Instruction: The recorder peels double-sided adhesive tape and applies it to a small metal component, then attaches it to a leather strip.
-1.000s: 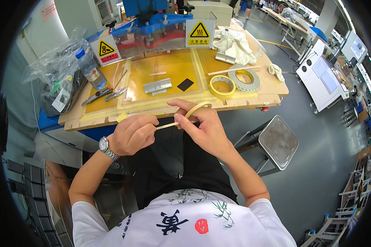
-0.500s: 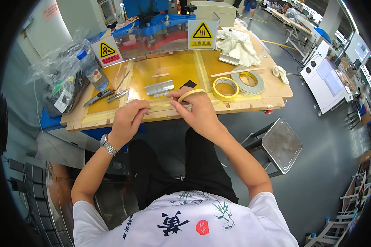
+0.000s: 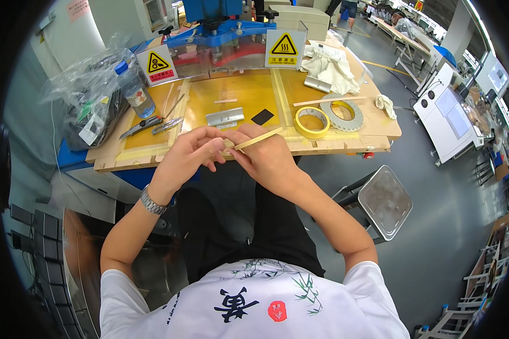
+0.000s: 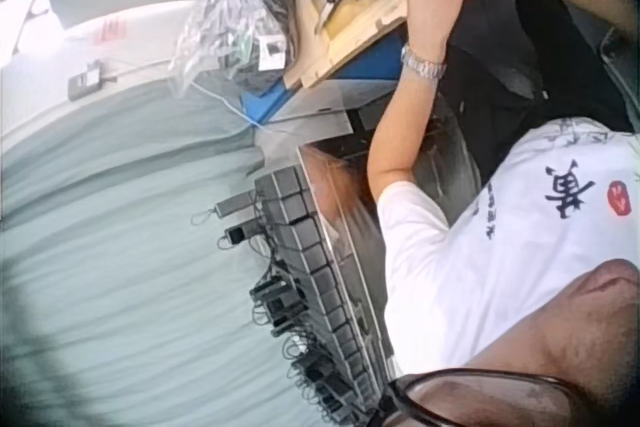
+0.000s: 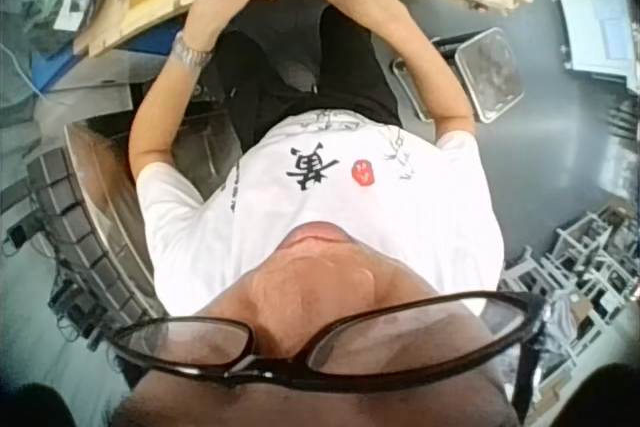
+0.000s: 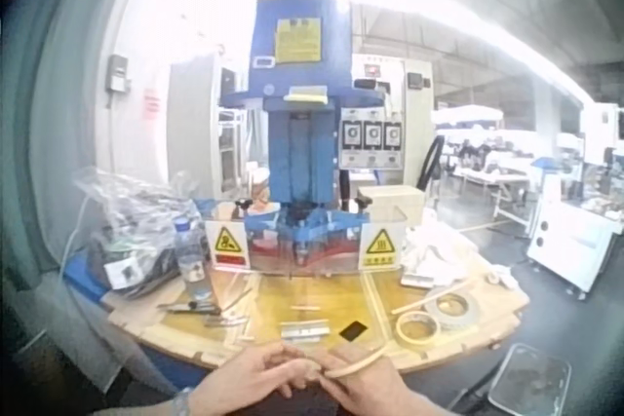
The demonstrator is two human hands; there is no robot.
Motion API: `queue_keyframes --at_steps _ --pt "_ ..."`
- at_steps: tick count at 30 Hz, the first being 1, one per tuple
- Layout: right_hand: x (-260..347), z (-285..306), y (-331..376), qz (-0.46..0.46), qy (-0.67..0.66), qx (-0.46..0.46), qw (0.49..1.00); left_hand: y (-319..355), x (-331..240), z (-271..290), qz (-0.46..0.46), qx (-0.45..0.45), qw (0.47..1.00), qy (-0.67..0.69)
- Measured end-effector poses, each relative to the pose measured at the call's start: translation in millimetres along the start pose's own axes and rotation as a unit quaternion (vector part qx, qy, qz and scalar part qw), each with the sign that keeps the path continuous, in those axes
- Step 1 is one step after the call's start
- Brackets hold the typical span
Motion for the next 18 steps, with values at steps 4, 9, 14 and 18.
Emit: queue_keyframes --at_steps 4,9,14,18 --pt "1 -1 3 -0.002 -0.010 -0.006 1.000 0 10 -7 0.061 0.042 0.997 0.031" --pt "4 0 4 -0.015 -0.014 0.001 1.000 3 18 -3 0.056 0.062 0.995 0.048" --pt "-4 -6 7 -0.032 -0.068 -0.001 0.997 3 18 1 0.063 0.046 0.997 0.025" --pt "-9 -11 7 -0.033 -0.102 -0.014 0.994 3 21 4 0.058 0.046 0.997 0.024"
Point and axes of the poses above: each hand's wrist, its own y-axis away from the middle knuckle, its own z-axis out of the back of the hand, x = y × z, the point moved 5 cm from there along -y, towards the middle knuckle, and after that the axes turned 11 degrees about x, right-handed, at the moved point
